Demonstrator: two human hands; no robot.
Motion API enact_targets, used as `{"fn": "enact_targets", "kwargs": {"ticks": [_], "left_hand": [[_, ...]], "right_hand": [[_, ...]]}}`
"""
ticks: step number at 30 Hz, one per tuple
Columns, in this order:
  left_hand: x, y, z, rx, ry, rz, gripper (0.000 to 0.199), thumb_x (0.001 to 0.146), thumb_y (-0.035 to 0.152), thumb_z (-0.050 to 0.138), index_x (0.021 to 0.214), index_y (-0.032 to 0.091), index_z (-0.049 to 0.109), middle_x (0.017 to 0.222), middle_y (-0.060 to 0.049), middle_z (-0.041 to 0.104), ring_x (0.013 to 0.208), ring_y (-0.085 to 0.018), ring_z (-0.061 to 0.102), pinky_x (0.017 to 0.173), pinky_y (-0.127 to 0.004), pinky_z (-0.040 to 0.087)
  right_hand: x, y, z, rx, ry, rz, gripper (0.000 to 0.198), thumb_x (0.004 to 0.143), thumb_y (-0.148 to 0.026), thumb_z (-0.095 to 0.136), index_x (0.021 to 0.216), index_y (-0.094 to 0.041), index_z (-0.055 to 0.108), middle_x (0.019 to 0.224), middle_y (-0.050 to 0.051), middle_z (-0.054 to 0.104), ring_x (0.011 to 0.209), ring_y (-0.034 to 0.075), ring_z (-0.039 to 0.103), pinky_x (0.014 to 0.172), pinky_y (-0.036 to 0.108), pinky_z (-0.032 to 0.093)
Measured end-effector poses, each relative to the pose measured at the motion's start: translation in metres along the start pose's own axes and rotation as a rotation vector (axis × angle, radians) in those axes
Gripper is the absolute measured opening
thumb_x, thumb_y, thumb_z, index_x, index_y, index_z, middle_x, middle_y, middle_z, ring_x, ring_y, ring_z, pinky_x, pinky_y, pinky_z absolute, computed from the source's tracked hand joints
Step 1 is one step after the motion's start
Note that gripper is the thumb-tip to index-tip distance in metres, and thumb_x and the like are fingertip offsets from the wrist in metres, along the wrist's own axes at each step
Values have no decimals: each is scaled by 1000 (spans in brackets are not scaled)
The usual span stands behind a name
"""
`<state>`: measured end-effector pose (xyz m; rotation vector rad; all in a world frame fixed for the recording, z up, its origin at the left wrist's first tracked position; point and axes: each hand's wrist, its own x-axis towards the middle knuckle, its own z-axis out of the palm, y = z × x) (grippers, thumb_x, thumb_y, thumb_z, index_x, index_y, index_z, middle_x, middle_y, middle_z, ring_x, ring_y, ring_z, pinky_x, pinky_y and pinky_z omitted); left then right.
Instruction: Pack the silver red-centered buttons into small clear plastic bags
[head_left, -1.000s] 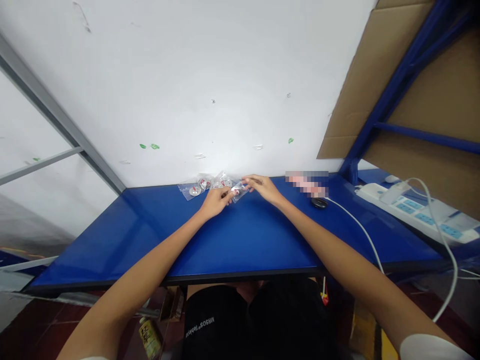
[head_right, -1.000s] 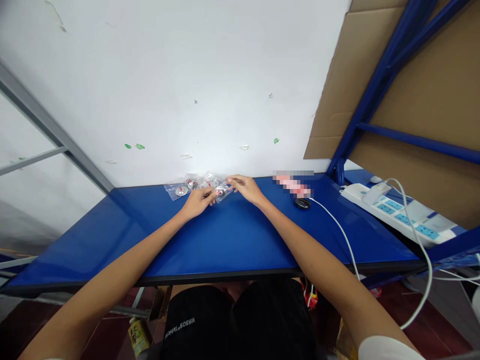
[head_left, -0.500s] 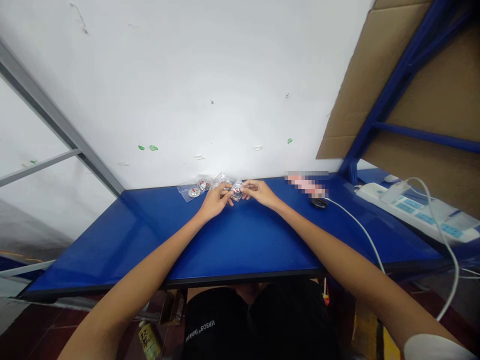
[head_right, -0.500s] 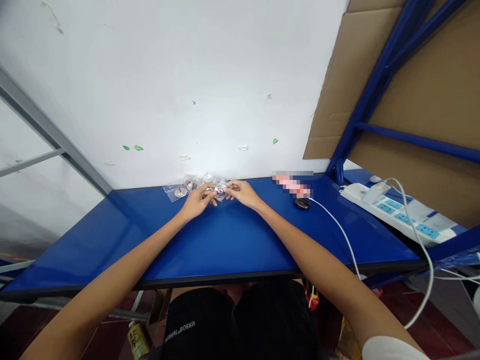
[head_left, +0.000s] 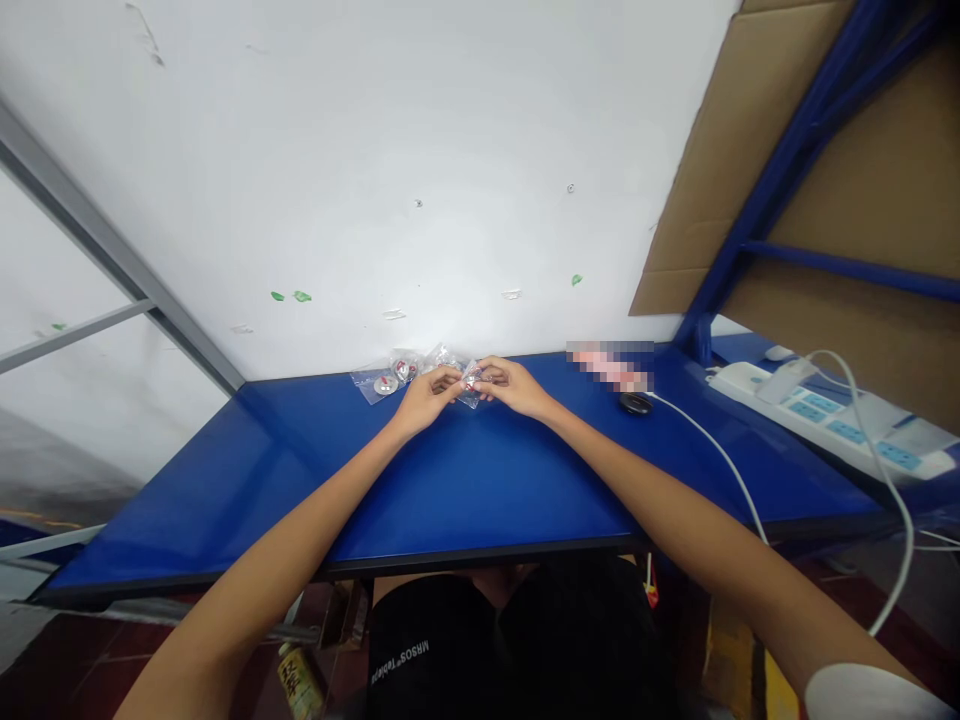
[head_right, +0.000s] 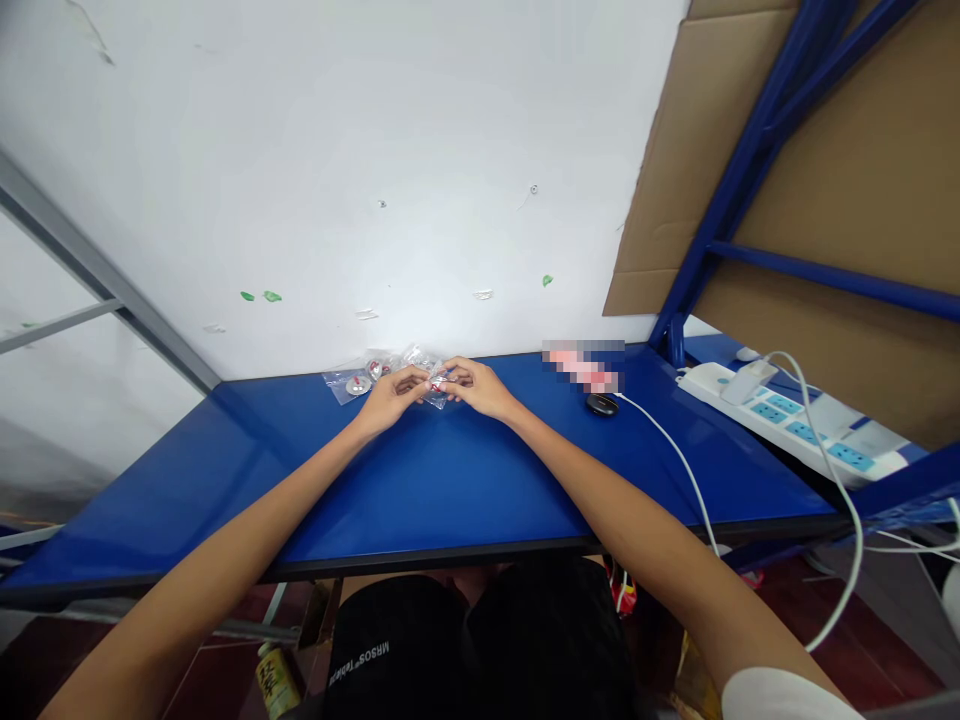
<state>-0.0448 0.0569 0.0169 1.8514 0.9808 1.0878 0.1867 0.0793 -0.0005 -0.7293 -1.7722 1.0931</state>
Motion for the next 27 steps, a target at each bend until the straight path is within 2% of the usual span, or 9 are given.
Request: {"fn": "enact_targets", "kwargs": {"ticks": [9,16,20,23,25,27], "left_hand": [[1,1,-3,-2,33,4,44,84,56,84,102,17,75,92,-6,75,84,-21,70,79,-34,58],[1,3,-5,24,68,-14,46,82,60,84,99,17,79,96,-8,79,88,-24,72,83,-37,59],[1,5,-5,-30,63,-47,47,79,59,86,99,17,80,92,-7,79,79,-22,71,75,-36,60],[1,4,-5,-33,66,-41,46,79,58,87,99,17,80,89,-7,78,75,-21,71,73,-36,61],[1,2,-5,-26,47,-34,46,80,58,86,101,17,80,88,-7,78,75,-22,71,73,-36,62],[2,0,-4,-10,19,-34,47,80,58,85,102,17,81,87,-7,78,76,-23,73,73,-37,62]], "right_hand": [[-1,-4,-1,-74,66,-10,40,83,-52,85,105,-22,73,93,5,80,80,21,75,75,33,61],[1,-3,-1,-87,95,-10,40,82,-55,86,102,-21,77,92,5,81,80,21,75,75,34,62],[1,-1,-1,-28,79,-2,41,84,-56,84,106,-22,76,95,5,81,82,22,75,73,34,63],[1,-5,-1,38,47,14,48,84,-55,85,118,-22,74,103,7,81,91,24,76,72,33,62],[0,-7,-1,80,20,26,54,84,-54,86,127,-23,73,109,7,81,98,25,76,78,34,63],[1,-8,-1,94,14,23,55,84,-53,87,128,-24,75,112,7,81,103,25,76,90,37,62]]}}
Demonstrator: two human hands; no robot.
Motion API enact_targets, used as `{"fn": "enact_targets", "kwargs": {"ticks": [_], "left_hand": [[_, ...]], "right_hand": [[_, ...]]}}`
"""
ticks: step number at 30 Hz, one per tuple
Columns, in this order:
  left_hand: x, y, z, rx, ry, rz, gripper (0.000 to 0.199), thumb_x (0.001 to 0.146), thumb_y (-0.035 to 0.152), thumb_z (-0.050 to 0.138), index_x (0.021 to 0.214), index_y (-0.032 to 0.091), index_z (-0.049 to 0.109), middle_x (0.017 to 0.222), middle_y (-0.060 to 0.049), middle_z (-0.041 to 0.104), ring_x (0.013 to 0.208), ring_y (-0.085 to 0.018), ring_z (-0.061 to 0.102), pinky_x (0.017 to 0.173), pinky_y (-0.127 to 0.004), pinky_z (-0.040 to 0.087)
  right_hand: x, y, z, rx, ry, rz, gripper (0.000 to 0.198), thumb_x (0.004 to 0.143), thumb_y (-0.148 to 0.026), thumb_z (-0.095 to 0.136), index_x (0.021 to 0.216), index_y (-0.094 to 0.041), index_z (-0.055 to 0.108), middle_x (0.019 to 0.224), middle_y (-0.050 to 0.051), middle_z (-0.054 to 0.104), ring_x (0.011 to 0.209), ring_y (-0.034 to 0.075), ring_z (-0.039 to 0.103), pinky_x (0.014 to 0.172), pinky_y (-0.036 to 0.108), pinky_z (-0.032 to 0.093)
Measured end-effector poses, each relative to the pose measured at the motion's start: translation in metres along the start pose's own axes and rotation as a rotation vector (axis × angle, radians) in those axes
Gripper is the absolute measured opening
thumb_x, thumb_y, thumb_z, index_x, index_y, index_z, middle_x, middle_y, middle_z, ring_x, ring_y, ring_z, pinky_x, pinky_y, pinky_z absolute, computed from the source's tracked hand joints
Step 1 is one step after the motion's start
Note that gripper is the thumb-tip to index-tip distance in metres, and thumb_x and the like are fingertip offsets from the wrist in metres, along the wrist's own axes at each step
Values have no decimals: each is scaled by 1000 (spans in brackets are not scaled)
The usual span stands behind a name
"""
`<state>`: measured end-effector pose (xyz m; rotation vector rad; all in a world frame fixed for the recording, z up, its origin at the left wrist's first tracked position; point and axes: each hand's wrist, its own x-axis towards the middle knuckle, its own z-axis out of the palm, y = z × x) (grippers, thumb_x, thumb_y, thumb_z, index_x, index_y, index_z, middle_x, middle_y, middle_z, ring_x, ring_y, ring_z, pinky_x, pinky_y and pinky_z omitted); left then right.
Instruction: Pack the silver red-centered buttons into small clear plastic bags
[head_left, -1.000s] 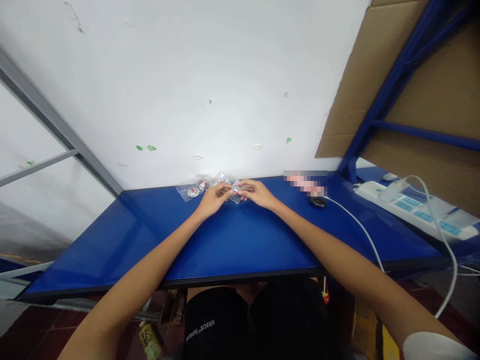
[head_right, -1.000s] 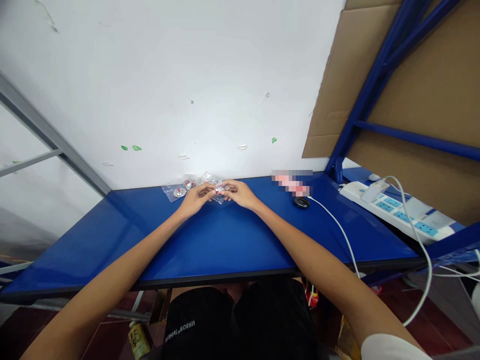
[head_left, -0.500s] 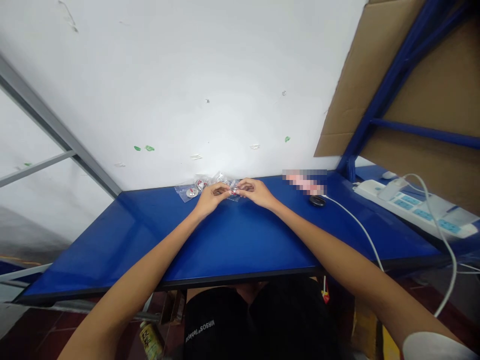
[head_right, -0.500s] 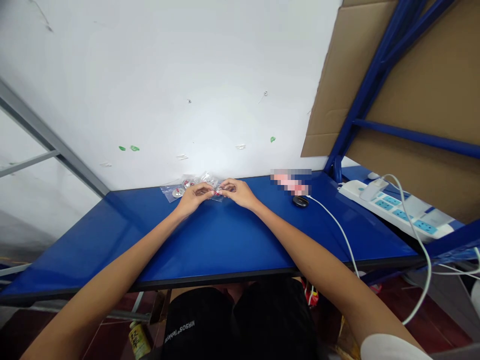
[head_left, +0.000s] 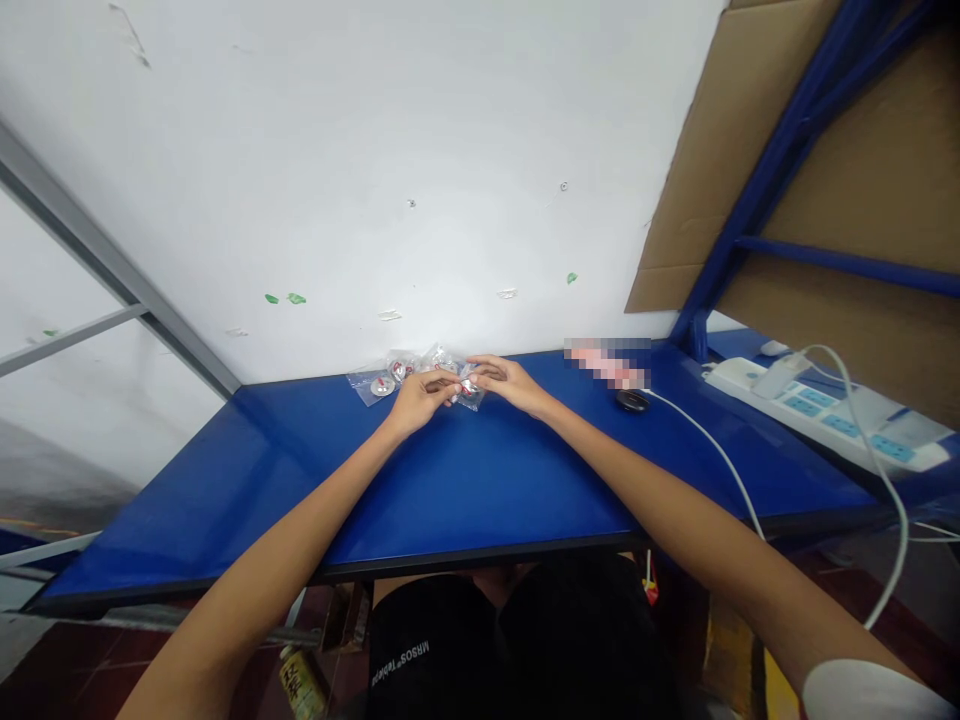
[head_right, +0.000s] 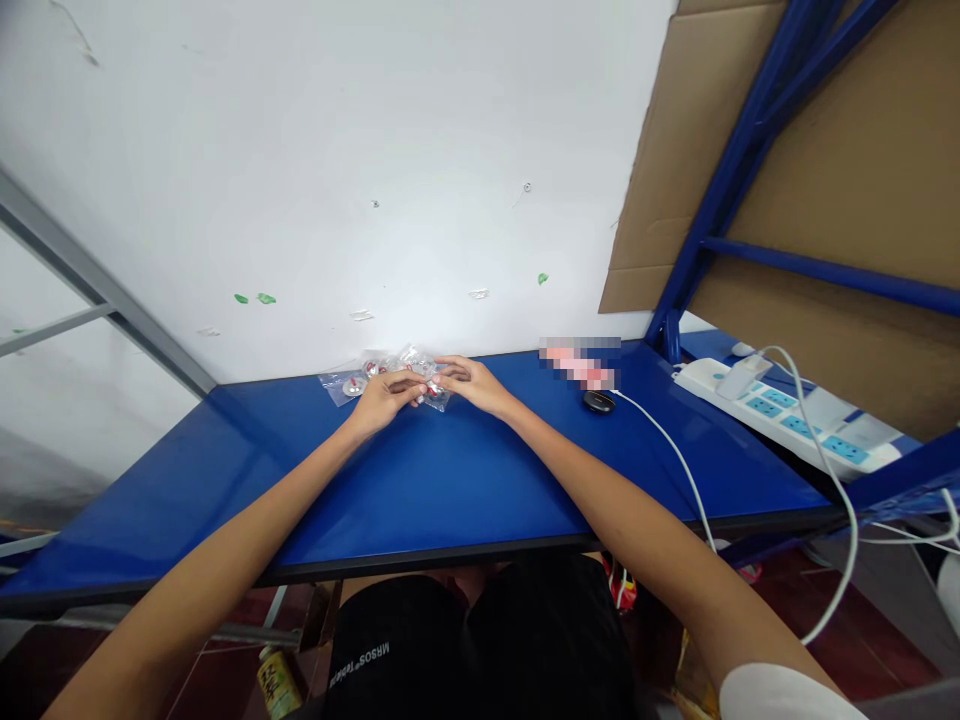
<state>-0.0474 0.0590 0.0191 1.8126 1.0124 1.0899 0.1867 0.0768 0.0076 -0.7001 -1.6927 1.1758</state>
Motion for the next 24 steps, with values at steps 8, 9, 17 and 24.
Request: {"fn": "enact_targets", "kwargs": {"ticks": [8,9,17,24], "left_hand": [[-3,2,8,6,-6,-34,45,83,57,84,103,16,81,86,-7,80,73,-22,75,75,-39,65],[-4,4,8,1,3,-38,44,83,56,85,103,16,80,86,-7,80,73,-22,75,76,-39,66],[-4,3,6,47,23,17,35,84,46,84,102,16,78,92,-9,81,83,-24,77,81,-38,65],[-5,2,3,420,12,214,15,94,33,73,99,22,82,101,-7,81,91,-24,75,89,-37,59]], "right_hand": [[1,2,3,-100,151,-83,35,81,-54,88,92,-21,85,94,7,83,88,26,77,87,38,61],[0,0,4,-118,167,-98,33,82,-53,87,93,-22,85,95,7,84,88,26,78,86,38,61],[-7,-14,10,-192,255,-122,30,88,-50,82,94,-21,85,93,6,84,88,25,79,86,36,61],[-3,-8,4,-379,79,-163,27,94,-47,76,86,-23,84,94,5,79,89,22,73,87,34,55]]}}
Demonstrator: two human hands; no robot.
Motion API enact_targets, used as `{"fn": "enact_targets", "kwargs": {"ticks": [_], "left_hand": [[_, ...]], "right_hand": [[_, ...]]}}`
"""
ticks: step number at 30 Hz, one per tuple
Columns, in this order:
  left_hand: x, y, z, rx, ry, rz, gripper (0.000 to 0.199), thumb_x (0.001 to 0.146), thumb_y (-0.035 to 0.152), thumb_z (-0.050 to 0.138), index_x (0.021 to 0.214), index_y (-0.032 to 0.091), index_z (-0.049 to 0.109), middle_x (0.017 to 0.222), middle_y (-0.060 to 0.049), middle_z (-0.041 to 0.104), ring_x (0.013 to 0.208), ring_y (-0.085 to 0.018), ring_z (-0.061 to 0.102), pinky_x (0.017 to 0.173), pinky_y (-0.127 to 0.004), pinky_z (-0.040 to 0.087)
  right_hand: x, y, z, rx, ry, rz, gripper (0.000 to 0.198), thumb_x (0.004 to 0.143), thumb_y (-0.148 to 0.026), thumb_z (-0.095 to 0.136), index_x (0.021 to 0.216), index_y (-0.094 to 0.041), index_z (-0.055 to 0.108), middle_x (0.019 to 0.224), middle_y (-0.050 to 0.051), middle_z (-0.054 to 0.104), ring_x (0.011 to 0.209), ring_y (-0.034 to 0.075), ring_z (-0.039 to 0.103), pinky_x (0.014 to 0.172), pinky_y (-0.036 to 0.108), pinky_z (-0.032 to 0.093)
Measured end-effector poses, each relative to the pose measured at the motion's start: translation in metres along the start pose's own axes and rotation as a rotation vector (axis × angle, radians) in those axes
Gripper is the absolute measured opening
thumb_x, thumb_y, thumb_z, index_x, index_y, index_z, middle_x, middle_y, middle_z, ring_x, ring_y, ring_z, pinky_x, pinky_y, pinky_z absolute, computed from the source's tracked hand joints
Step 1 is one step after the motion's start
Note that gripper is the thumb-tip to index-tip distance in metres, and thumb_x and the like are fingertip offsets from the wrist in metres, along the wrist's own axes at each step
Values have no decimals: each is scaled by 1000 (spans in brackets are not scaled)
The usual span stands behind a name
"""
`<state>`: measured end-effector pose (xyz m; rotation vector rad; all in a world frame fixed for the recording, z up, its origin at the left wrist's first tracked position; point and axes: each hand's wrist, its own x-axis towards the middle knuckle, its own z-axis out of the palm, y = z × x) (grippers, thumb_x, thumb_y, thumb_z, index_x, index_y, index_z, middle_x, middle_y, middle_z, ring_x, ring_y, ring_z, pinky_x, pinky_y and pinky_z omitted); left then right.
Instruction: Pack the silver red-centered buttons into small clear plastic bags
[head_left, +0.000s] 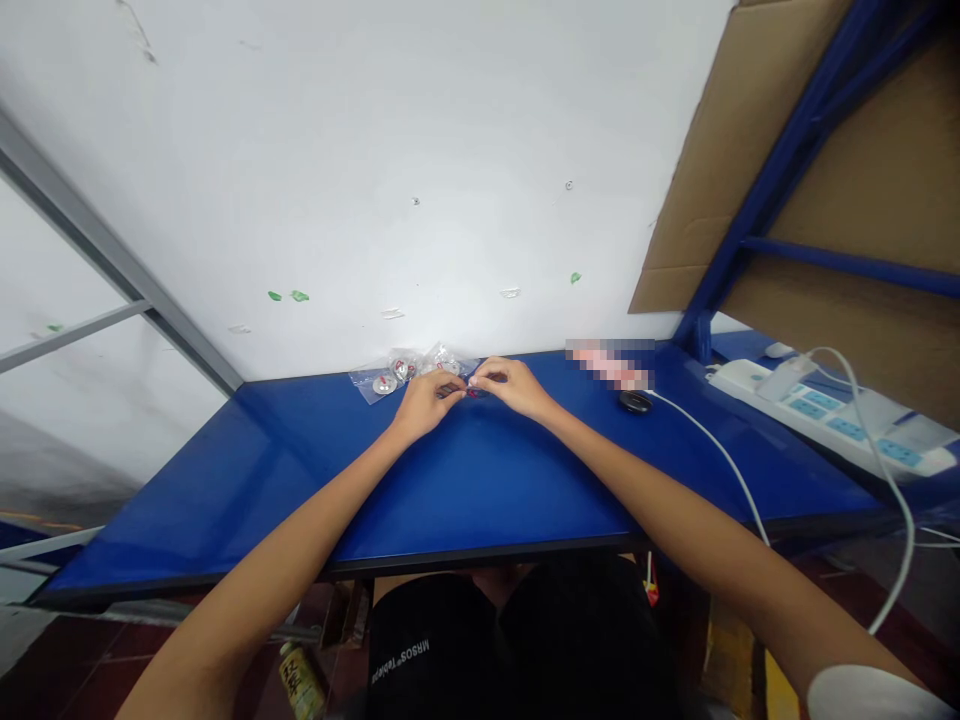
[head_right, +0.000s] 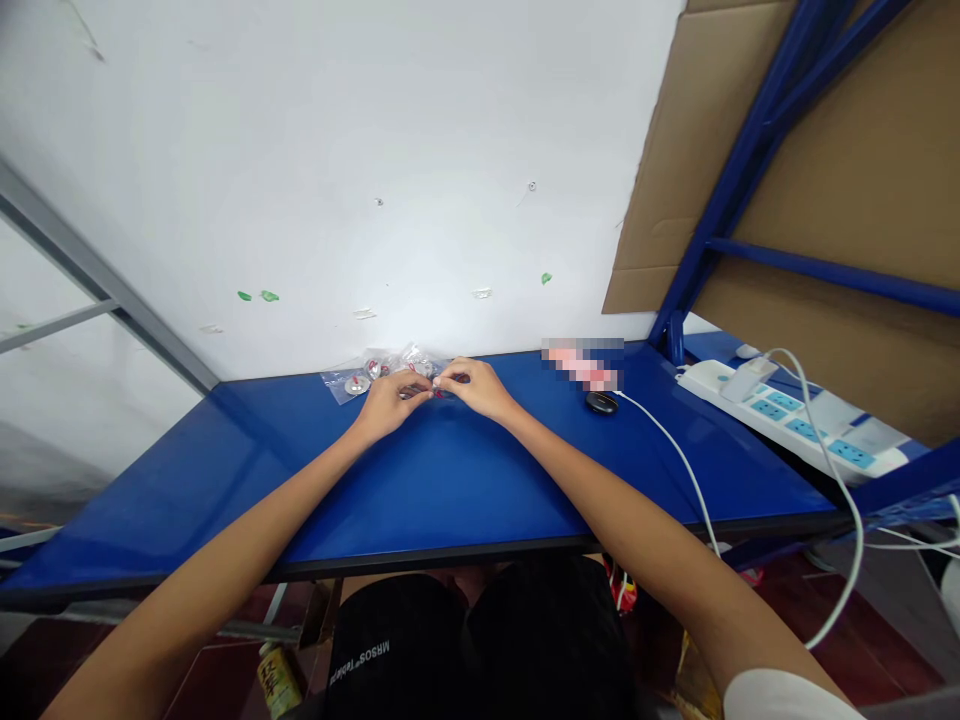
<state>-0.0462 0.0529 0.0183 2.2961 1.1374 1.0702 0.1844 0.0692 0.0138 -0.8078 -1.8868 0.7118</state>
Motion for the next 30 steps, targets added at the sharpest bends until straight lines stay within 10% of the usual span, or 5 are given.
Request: {"fn": "enact_targets", "kwargs": {"ticks": [13,24,30], "left_hand": [[-4,11,-3,-6,14,-93,26,101,38,62,112,23,81,94,-5,83,85,-23,78,81,-32,60],[0,4,8,-574,76,-324,38,77,42,91,95,16,71,88,-7,79,79,-22,78,75,-35,66],[1,5,9,-662,95,-321,52,74,36,94,113,18,66,87,-4,79,79,-21,78,76,-34,65]], "right_hand": [[-2,4,12,178,-75,114,34,89,-53,79,90,-19,76,88,4,78,80,20,70,77,32,55],[-9,-1,9,-280,-13,-232,10,96,-33,80,99,-24,76,108,8,63,111,27,60,100,44,52],[-10,5,6,-280,36,-112,68,90,-41,86,147,-25,54,135,13,63,112,28,67,97,43,55]]}}
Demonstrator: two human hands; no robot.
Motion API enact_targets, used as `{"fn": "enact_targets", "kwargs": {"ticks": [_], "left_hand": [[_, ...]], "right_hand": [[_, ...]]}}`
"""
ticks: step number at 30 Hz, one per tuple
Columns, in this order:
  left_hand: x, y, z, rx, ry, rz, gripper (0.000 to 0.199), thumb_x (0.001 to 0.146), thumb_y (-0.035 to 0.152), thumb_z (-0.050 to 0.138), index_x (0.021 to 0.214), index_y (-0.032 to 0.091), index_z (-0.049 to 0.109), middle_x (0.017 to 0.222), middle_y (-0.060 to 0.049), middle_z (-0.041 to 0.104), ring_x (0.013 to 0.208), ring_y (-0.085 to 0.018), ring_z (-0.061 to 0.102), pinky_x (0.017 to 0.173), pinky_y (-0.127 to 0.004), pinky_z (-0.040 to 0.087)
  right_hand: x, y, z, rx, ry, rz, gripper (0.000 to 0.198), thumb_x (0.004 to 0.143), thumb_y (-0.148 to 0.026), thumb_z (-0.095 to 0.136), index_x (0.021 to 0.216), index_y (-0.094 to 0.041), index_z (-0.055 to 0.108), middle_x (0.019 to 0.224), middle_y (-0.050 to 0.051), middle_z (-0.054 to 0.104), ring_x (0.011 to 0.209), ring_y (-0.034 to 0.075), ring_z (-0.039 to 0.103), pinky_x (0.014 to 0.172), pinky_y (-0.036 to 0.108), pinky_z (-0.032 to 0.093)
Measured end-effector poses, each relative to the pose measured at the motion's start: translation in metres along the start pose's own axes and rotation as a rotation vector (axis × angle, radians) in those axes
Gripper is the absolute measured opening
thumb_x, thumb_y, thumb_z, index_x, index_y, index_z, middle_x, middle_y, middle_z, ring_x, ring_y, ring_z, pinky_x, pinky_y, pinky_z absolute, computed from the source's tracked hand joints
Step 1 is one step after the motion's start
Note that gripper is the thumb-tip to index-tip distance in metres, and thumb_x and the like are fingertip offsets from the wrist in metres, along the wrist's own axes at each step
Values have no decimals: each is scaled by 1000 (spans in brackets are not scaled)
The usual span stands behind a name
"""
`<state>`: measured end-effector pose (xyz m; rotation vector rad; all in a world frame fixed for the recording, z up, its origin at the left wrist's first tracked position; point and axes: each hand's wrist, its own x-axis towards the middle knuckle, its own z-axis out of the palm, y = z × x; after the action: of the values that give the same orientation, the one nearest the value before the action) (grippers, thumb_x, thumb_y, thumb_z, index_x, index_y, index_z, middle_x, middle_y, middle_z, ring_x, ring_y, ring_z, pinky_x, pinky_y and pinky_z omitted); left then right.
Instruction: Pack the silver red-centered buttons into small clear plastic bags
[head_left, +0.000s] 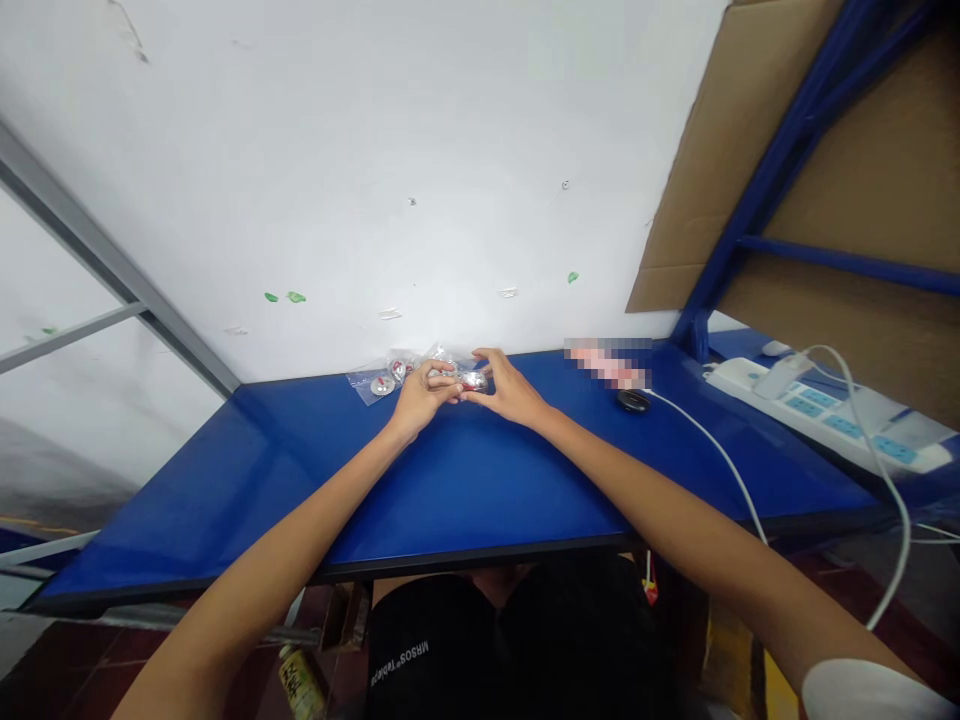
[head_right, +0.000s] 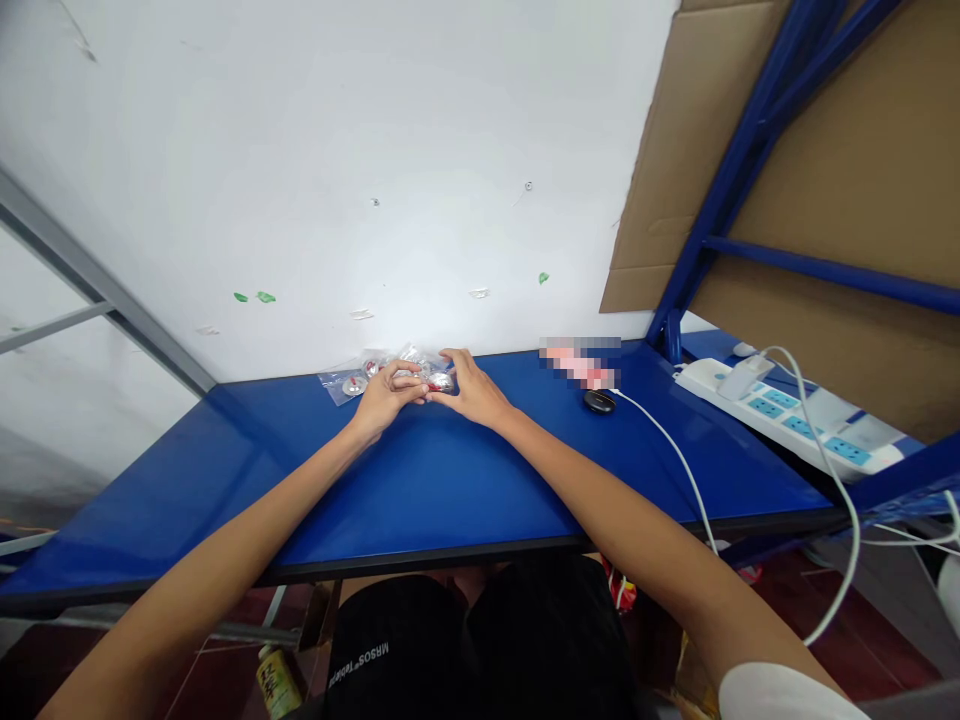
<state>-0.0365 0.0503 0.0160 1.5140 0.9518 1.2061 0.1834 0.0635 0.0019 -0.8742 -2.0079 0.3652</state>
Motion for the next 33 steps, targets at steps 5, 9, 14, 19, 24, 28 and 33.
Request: {"fn": "enact_targets", "kwargs": {"ticks": [5,9,14,19,24,28,33], "left_hand": [[-2,2,0,54,-53,35,40,81,41,88,109,15,76,98,-9,81,84,-21,77,79,-34,65],[-2,6,-3,69,-104,34,42,89,50,81,112,15,79,98,-10,81,91,-23,78,86,-37,65],[-2,7,-2,135,-89,75,46,89,53,80,115,15,79,101,-10,81,88,-23,78,80,-36,65],[-5,8,-2,263,-11,193,34,92,45,78,111,18,78,97,-8,80,80,-22,77,76,-34,64],[-10,21,-4,466,-54,341,26,97,42,72,111,23,85,117,-9,82,103,-26,78,93,-39,63],[-10,23,-2,440,-79,310,28,97,46,71,106,24,86,122,-8,81,106,-27,77,96,-42,63],[-3,18,-3,169,-53,107,38,81,47,90,100,16,78,97,-9,81,88,-24,78,85,-38,65]], "right_hand": [[1,-1,-2,18,-125,6,26,96,-36,76,120,-24,73,108,5,79,91,22,71,81,32,50],[4,-1,-2,58,-97,31,26,94,-34,77,117,-23,77,100,3,80,82,20,70,74,28,47],[5,-1,0,149,-104,84,34,91,-35,79,123,-23,77,98,2,81,77,19,70,72,27,49],[3,-8,3,330,-109,185,41,89,-36,81,127,-24,75,90,1,79,67,18,71,67,29,55],[5,-6,6,554,-54,294,48,77,-45,90,115,-19,75,86,3,77,63,19,72,61,30,60],[6,-2,6,569,-45,312,47,76,-46,90,110,-19,75,86,3,77,63,18,72,60,29,61],[2,-6,6,503,-45,234,46,81,-40,86,121,-21,73,90,2,78,68,18,72,64,29,58]]}}
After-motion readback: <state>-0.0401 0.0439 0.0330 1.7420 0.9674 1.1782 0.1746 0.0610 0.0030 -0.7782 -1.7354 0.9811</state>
